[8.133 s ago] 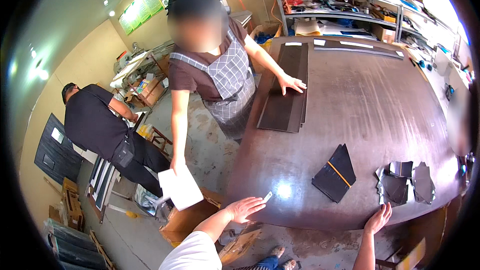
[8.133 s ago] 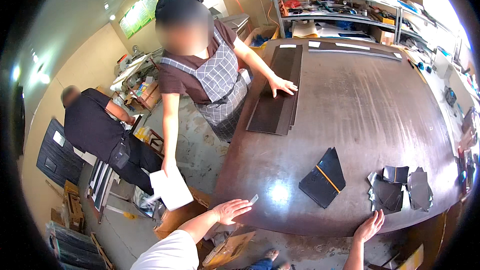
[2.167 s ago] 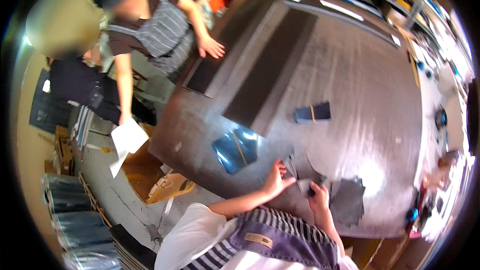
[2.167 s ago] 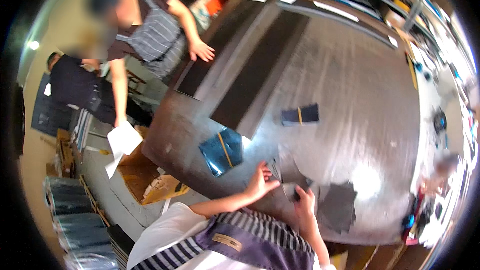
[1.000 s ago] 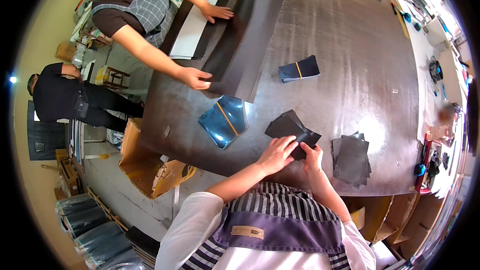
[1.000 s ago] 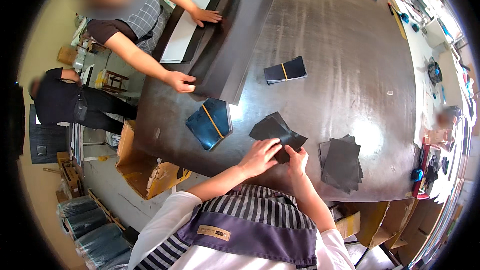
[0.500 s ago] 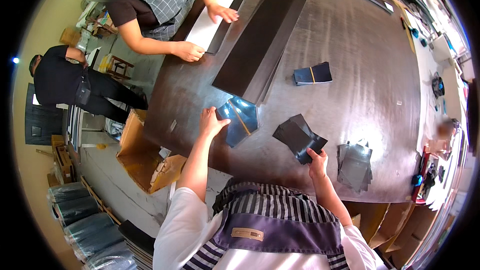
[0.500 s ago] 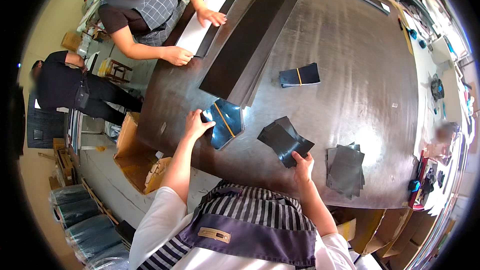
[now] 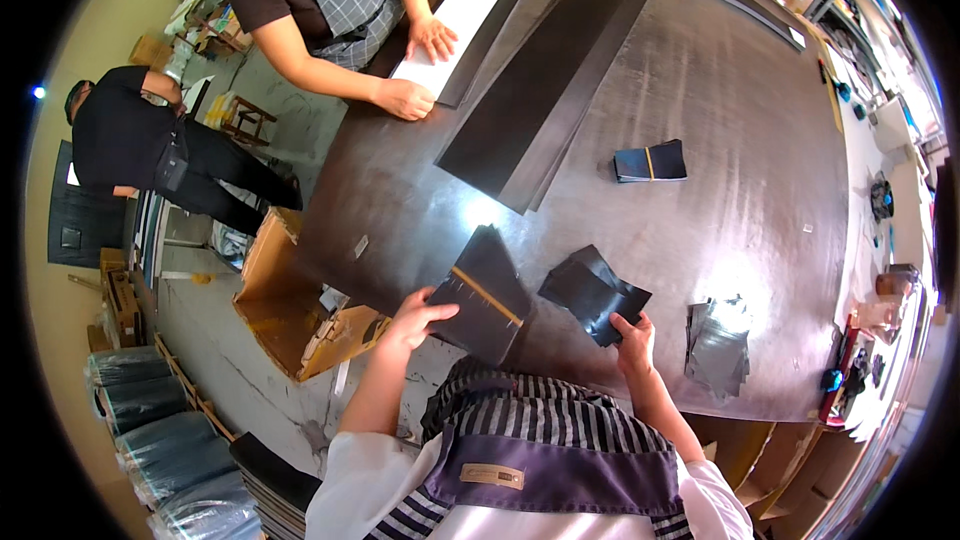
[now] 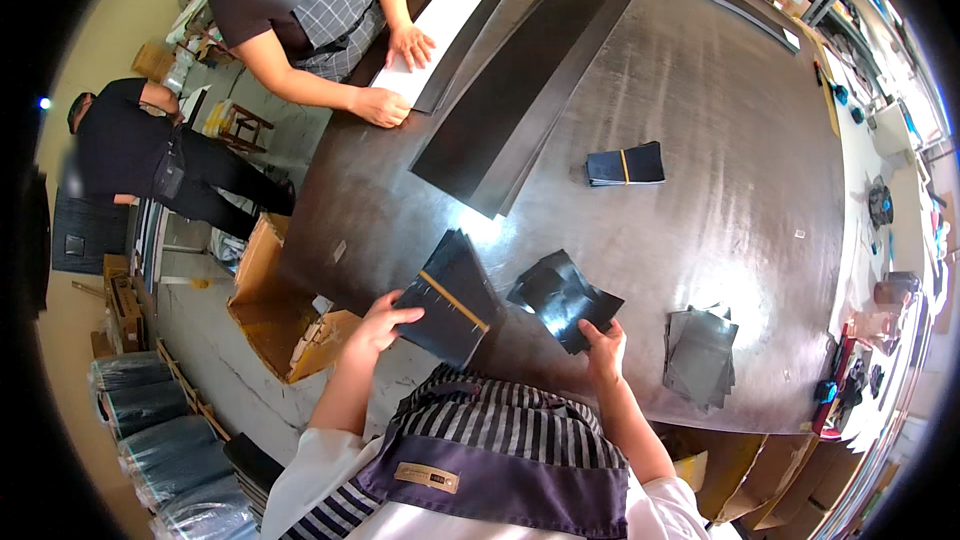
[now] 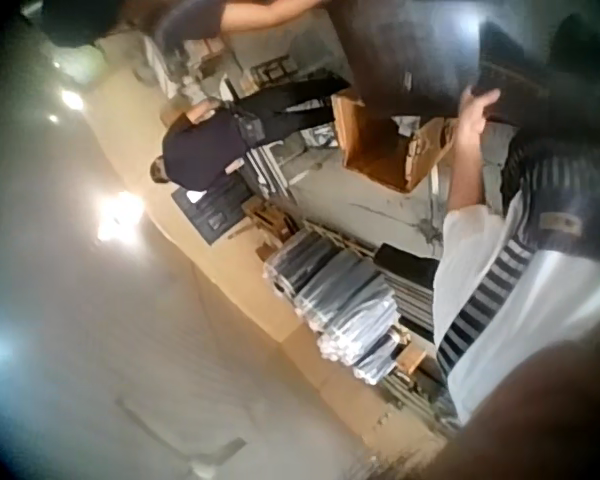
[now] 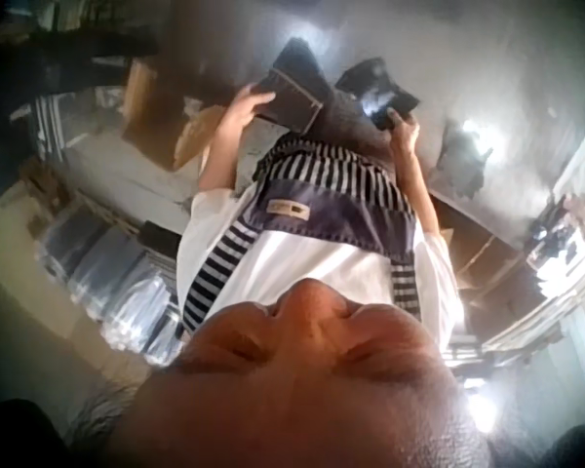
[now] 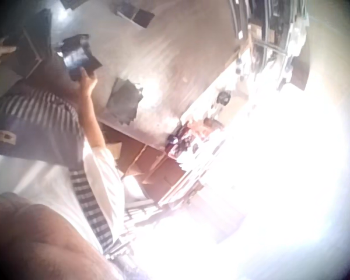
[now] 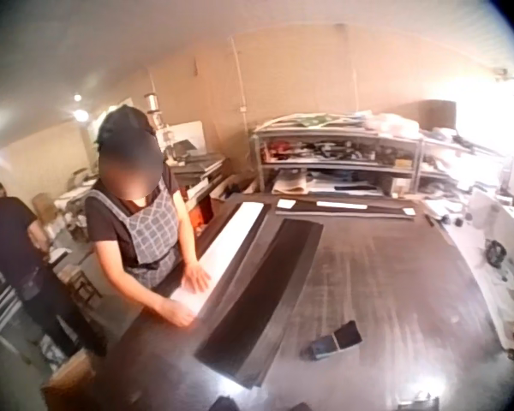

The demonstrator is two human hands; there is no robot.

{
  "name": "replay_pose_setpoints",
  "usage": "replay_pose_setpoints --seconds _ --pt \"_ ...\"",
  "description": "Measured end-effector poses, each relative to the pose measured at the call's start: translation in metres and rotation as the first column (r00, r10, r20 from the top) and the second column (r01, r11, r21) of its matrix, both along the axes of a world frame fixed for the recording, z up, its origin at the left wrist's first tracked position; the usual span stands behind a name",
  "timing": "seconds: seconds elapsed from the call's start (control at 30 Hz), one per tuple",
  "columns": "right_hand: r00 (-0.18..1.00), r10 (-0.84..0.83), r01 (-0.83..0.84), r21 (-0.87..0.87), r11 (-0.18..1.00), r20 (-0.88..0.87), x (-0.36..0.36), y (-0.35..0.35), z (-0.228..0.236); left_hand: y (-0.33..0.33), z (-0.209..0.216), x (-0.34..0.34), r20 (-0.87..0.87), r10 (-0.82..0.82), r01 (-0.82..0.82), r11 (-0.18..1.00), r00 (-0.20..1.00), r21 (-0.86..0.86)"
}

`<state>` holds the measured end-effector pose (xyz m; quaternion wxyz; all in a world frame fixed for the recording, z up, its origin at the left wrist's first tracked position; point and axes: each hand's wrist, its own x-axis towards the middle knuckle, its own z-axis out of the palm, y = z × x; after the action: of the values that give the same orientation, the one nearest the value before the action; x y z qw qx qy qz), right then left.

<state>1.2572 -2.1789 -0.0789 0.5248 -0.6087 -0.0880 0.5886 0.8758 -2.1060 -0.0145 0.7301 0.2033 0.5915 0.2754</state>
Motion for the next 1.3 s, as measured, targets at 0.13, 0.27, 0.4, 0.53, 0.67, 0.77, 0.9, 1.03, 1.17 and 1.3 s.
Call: replay_pose_setpoints --seconds 0.13,0.27,0.4,0.53,0.67,0.77,0.9,1.03,1.17,1.3 --pt "0.988 0.135 -0.136 -0.012 0.991 -0.076 -0.049 0.027 0.008 -0.049 0.015 -0.063 0.059 0.192 -0.197 0.974 0.98 0.114" --pt "0.959 0.255 -0.258 -0.007 0.966 -0.127 -0.12 0.071 0.001 -0.074 0.049 -0.097 0.024 0.399 -0.396 0.896 0.917 0.201" --pt "0.935 0.312 -0.319 -0.017 0.947 -0.166 -0.195 0.111 -0.015 -0.09 0.053 -0.118 0.075 0.49 -0.49 0.824 0.868 0.284" --pt "0.862 0.362 -0.398 -0.031 0.917 -0.355 -0.231 0.119 0.004 -0.094 0.057 -0.118 0.115 0.525 -0.533 0.789 0.843 0.305" --pt "0.746 0.604 -0.638 -0.044 0.769 -0.281 -0.199 0.093 0.028 -0.081 0.044 -0.11 0.152 0.44 -0.464 0.811 0.885 0.356" --pt "0.597 0.596 -0.618 0.166 0.768 -0.537 -0.154 0.07 0.048 -0.053 0.033 -0.086 0.207 0.221 -0.283 0.894 0.953 0.348" --pt "0.575 0.536 -0.448 0.31 0.838 -0.618 -0.104 0.034 0.065 -0.023 0.021 -0.02 0.29 0.068 -0.154 0.946 0.955 0.286" --pt "0.923 0.365 -0.375 0.074 0.924 0.123 -0.04 -0.009 0.077 -0.001 0.027 0.057 0.322 -0.119 0.031 0.964 0.939 0.265" --pt "0.104 0.25 -0.17 -0.23 0.958 0.963 0.047 -0.08 0.06 0.007 0.026 0.122 0.329 -0.274 0.203 0.951 0.904 0.235" --pt "-0.195 0.374 -0.058 -0.392 0.918 0.907 0.117 -0.129 0.048 -0.004 0.021 0.174 0.304 -0.303 0.24 0.944 0.903 0.227"
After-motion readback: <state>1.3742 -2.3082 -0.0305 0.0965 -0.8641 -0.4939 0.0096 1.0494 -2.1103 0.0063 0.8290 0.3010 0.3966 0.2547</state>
